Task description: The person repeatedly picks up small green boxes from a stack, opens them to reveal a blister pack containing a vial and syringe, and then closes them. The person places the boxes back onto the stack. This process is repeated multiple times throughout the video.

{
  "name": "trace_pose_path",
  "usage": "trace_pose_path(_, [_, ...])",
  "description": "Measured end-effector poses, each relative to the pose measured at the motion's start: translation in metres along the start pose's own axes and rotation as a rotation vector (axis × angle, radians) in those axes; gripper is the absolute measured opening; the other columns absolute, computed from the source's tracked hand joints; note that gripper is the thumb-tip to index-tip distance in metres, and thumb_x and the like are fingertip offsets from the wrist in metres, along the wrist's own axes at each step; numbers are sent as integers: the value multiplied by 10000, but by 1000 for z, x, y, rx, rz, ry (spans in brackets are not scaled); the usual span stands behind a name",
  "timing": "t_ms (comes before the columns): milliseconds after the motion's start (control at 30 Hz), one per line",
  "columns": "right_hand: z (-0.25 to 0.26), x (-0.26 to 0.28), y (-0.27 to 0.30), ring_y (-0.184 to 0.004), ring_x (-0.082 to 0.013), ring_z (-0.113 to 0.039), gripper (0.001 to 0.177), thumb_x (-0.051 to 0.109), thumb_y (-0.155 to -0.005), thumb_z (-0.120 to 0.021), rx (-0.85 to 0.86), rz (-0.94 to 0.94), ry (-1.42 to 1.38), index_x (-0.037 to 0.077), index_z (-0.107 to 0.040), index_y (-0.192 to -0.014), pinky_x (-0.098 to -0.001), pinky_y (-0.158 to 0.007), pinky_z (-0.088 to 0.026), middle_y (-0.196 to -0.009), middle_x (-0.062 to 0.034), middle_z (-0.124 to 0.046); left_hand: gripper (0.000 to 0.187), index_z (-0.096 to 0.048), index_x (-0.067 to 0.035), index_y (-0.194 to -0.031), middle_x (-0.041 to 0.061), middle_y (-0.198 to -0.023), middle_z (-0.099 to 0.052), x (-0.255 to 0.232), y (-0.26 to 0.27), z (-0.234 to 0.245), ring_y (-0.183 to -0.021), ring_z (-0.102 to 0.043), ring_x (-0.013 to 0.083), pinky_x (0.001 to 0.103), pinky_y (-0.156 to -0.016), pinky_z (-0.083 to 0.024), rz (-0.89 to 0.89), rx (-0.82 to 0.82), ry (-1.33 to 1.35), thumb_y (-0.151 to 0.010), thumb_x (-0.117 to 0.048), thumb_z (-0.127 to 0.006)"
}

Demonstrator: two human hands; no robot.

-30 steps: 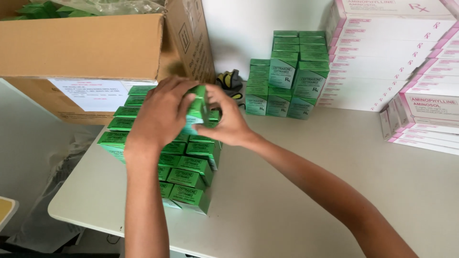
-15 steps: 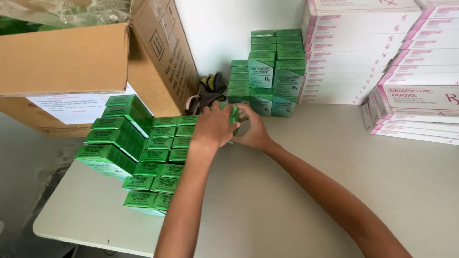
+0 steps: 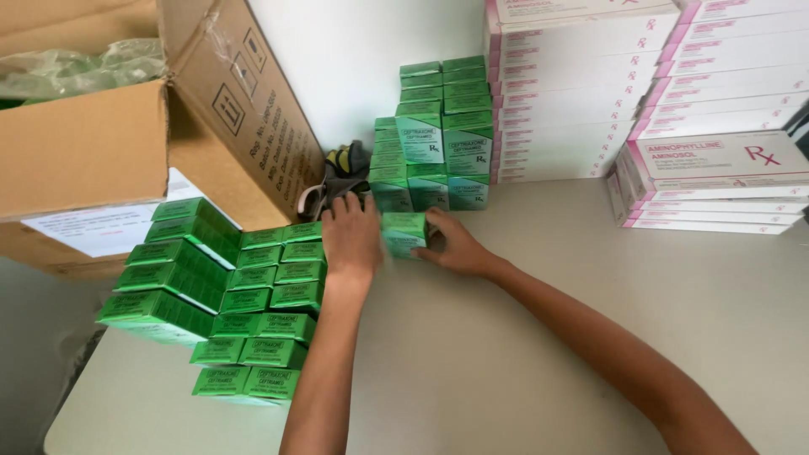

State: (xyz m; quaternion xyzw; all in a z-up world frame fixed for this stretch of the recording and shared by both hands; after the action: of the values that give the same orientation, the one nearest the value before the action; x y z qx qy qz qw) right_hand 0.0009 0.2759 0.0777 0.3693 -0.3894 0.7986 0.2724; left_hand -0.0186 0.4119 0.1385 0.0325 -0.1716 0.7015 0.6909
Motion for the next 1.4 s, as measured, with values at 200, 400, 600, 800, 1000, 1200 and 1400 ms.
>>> trace_pose_path(200, [35,1,55,-1164,-257,-595,514,93,-901,-737,18,-41,-62,36,-492,-1350,-384,-986,-518,-1262,-121,-540,464,-638,-119,-1311,106,-1352,-616,-69,21,61,-1246,-576,344,510,-981,-448,-429,-197,564,-852,-47,-655])
trace_pose_path(400, [88,-22,107,-1164,-243,-621,434,77,-920,-741,-9,-198,-40,45,-509,-1285,-382,-1031,-511,-1203,-110,-617,251,-751,-118,-1113,94,-1123,-738,-137,21,83,-1014,-670,354,460,-843,-522,-642,-87,914,-894,-50,-648])
trace_pose_path(600, [118,-33,128,-1134,-220,-629,392,43,-913,-722,-81,-219,-146,26,-534,-1256,-384,-993,-518,-1174,-111,-649,263,-792,-150,-1073,112,-1012,-745,-182,3,77,-943,-696,329,435,-816,-538,-596,60,855,-868,-46,-663])
trace_pose_path(800, [121,-36,131,-1042,-215,-667,398,85,-947,-701,-129,-282,-102,16,-518,-1293,-373,-912,-566,-1151,-109,-673,249,-774,-85,-1083,95,-1079,-751,-183,-9,73,-993,-694,335,419,-837,-544,-627,-17,991,-876,-18,-654])
trace_pose_path(1000, [118,-32,131,-1179,-209,-633,462,70,-987,-626,-112,-222,-146,19,-468,-1418,-372,-1031,-530,-1270,-120,-651,204,-776,-76,-1021,76,-1109,-738,-189,7,88,-986,-688,326,436,-857,-532,-687,-105,878,-828,-58,-712])
trace_pose_path(1200, [115,-25,130,-1221,-207,-612,573,33,-968,-615,-98,-224,-90,31,-397,-1498,-379,-1053,-491,-1324,-123,-639,177,-791,-102,-958,79,-925,-743,-191,15,102,-891,-691,311,467,-817,-480,-696,-213,722,-785,-134,-768])
trace_pose_path(1400, [110,-32,132,-1200,-209,-634,519,25,-964,-617,-90,-228,-93,27,-432,-1449,-373,-1040,-510,-1290,-137,-656,77,-724,-67,-772,138,-753,-686,-199,16,91,-783,-667,352,480,-795,-480,-745,-246,610,-794,-134,-753])
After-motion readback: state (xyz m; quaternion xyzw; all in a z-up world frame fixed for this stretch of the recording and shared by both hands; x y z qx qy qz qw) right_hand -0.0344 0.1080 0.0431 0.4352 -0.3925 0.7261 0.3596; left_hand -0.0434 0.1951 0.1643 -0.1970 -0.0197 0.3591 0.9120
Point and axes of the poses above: each hand's wrist, its own y-axis away from the middle knuckle, its own z-axis out of the back of the hand, x = y × z, the point moved 10 cm from there along -y, towards the middle knuckle
